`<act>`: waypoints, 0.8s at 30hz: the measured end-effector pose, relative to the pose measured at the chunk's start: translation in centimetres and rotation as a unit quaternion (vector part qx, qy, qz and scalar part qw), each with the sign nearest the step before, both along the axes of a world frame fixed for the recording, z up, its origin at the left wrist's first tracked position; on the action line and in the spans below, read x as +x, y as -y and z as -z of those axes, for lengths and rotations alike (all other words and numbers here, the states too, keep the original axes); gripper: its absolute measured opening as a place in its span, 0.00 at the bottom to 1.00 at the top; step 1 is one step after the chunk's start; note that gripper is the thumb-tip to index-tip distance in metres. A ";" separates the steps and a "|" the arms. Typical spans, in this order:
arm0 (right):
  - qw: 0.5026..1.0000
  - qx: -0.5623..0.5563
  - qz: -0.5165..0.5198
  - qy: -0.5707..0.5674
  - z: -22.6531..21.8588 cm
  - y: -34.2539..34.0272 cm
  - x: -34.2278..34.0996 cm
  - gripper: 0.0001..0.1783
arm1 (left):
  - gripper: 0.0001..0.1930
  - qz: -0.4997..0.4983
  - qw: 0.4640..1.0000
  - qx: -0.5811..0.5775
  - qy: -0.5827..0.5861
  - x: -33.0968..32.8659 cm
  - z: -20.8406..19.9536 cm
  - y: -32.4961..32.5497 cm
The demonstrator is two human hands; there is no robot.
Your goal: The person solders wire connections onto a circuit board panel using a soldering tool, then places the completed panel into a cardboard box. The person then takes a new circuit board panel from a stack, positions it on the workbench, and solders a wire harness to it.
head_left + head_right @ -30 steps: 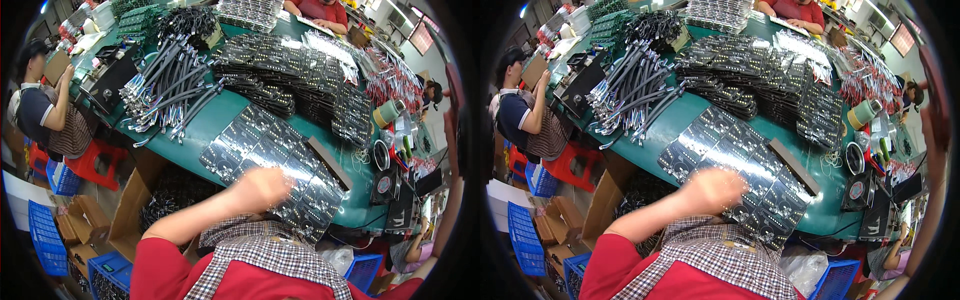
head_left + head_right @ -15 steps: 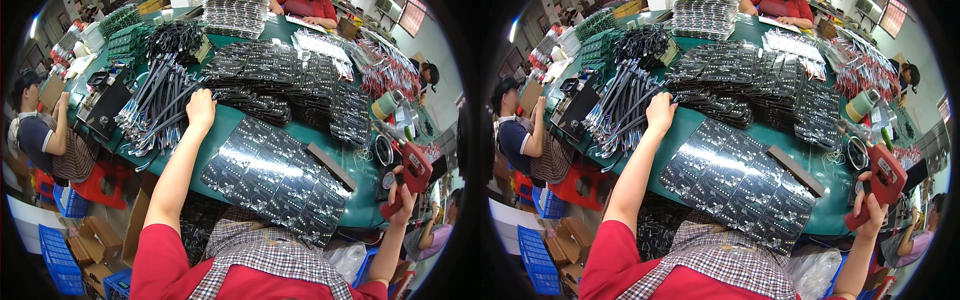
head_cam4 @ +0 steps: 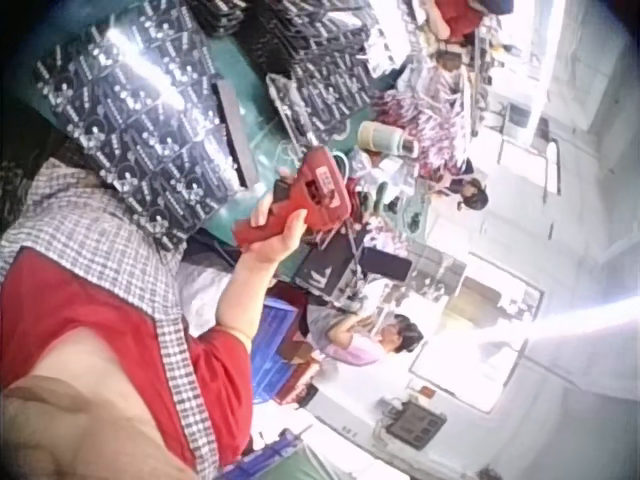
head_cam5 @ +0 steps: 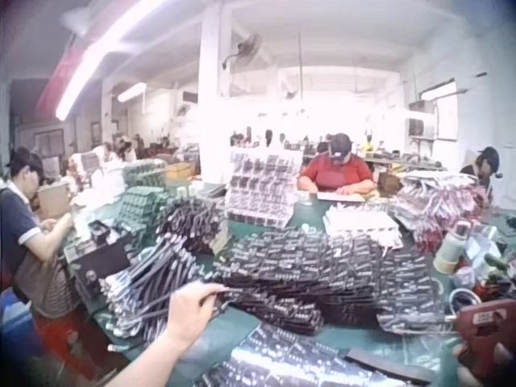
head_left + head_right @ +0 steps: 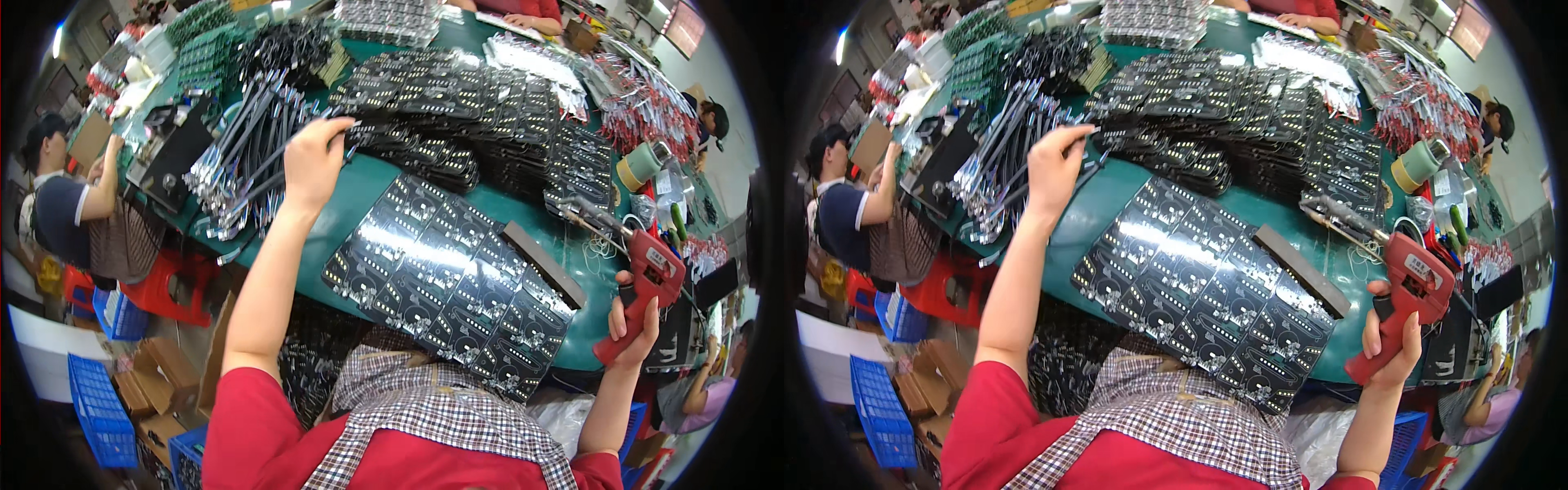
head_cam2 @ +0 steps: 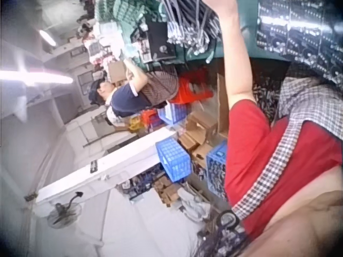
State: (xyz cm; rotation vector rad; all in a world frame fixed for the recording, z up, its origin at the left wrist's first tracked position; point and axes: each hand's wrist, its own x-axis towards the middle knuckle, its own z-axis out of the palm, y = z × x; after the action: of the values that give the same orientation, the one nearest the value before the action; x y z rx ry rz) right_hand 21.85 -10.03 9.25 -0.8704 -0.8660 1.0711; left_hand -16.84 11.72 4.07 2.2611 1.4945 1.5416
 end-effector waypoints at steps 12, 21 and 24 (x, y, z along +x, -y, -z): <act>0.968 -0.198 -0.131 0.079 1.5 -2.5 -10.5 0.28 | 0.13 -0.045 0.996 -0.040 -0.062 0.7 5.8 18.4; 0.933 -0.277 -0.227 0.048 4.9 -1.2 -14.4 0.32 | 0.14 -0.055 0.993 -0.083 -0.069 0.0 8.8 19.8; 0.931 -0.279 -0.228 0.063 5.1 -1.0 -14.6 0.31 | 0.15 -0.060 0.993 -0.070 -0.067 -0.5 8.5 19.8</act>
State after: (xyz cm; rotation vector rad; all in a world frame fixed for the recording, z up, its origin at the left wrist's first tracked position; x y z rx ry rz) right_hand 7.28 -9.08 4.17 -1.2546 -0.9075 1.7361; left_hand -17.31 -8.07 -4.42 2.2741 1.7427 1.2870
